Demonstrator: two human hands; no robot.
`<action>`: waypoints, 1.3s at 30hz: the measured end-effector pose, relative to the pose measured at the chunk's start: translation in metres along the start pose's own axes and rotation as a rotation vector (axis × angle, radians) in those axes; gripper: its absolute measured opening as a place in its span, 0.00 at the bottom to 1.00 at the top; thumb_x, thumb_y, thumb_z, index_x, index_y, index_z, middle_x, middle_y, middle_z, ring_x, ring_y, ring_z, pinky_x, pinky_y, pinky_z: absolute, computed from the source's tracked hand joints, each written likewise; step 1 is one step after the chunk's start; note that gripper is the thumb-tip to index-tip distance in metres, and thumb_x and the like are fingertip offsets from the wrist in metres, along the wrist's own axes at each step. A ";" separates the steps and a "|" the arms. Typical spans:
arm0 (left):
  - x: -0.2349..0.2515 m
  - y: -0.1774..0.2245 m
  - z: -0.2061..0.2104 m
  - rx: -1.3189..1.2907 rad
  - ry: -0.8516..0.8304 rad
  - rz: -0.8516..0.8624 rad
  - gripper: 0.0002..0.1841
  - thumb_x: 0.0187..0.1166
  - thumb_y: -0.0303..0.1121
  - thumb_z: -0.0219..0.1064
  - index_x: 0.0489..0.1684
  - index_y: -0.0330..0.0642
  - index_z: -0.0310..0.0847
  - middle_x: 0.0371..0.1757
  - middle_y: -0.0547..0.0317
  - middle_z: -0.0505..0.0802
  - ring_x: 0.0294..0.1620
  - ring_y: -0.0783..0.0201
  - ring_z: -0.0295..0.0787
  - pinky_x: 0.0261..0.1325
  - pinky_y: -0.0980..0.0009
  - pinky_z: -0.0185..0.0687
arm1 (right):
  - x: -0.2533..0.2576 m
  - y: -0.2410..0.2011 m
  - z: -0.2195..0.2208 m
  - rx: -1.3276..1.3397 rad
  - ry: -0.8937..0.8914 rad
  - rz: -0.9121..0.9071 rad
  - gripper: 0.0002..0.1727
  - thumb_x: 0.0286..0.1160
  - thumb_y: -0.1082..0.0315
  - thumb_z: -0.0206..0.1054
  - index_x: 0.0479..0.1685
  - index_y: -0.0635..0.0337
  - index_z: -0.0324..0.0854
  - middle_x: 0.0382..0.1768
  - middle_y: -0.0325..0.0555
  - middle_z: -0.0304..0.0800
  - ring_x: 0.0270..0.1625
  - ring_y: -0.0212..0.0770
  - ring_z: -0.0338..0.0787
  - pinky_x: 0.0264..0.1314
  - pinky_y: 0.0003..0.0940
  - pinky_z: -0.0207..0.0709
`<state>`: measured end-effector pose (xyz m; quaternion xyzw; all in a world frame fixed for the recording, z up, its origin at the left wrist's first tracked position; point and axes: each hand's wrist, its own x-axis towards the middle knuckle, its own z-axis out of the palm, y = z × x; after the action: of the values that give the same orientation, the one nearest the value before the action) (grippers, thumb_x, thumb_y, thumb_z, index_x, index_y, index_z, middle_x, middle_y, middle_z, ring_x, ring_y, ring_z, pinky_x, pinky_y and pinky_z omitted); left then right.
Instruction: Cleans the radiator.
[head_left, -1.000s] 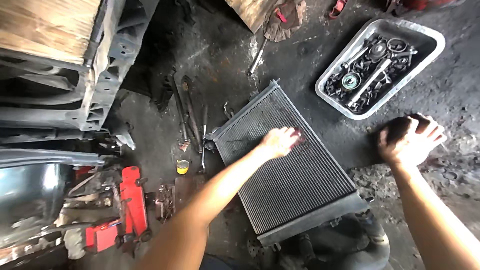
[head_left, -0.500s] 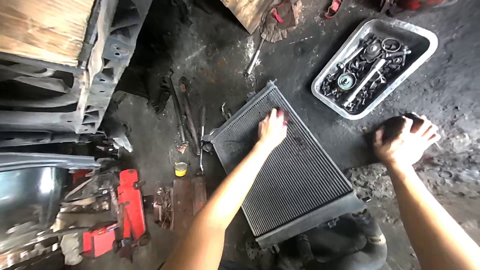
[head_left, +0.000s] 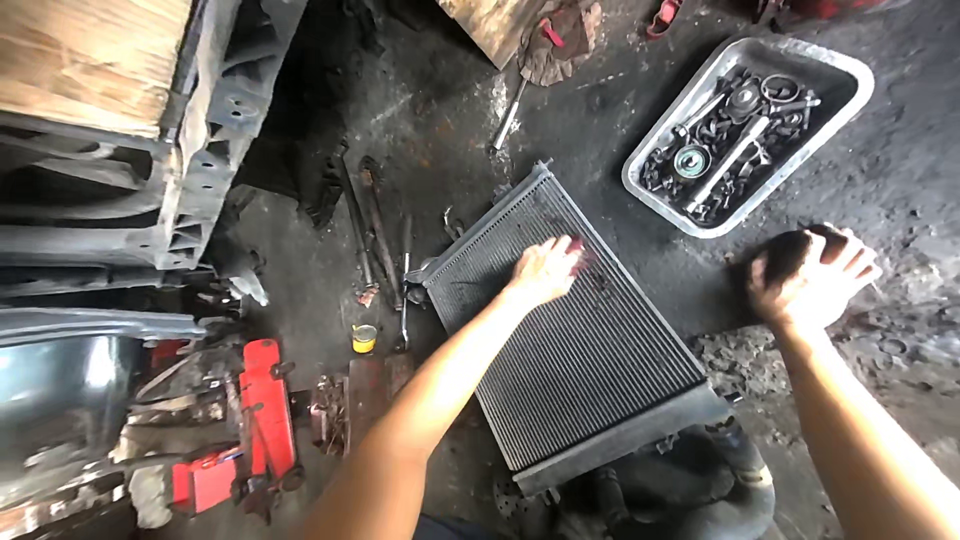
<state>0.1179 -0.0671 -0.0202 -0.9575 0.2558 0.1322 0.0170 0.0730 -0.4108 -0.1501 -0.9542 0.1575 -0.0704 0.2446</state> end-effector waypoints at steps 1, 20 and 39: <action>0.004 -0.006 -0.003 0.021 -0.033 -0.102 0.19 0.74 0.34 0.70 0.62 0.39 0.89 0.65 0.36 0.89 0.58 0.36 0.91 0.50 0.40 0.86 | 0.000 0.000 0.000 -0.001 0.004 -0.002 0.38 0.68 0.41 0.56 0.67 0.65 0.75 0.77 0.72 0.71 0.82 0.76 0.65 0.75 0.77 0.55; -0.011 0.006 0.012 -0.017 0.103 0.098 0.17 0.65 0.32 0.75 0.53 0.39 0.93 0.55 0.39 0.93 0.49 0.39 0.94 0.41 0.44 0.89 | 0.000 0.001 0.002 -0.001 0.013 0.000 0.37 0.68 0.41 0.56 0.65 0.65 0.76 0.77 0.72 0.71 0.82 0.76 0.65 0.75 0.75 0.55; -0.130 0.009 -0.108 -0.065 0.061 0.004 0.20 0.87 0.44 0.59 0.73 0.52 0.85 0.68 0.45 0.91 0.63 0.43 0.92 0.60 0.41 0.86 | -0.011 -0.045 -0.067 -0.070 -0.181 0.129 0.37 0.65 0.44 0.71 0.75 0.56 0.79 0.80 0.59 0.75 0.83 0.63 0.72 0.78 0.72 0.65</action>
<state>0.0314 -0.0224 0.1183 -0.9606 0.2537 0.1112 -0.0220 0.0608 -0.3992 -0.0706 -0.9525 0.1982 0.0374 0.2283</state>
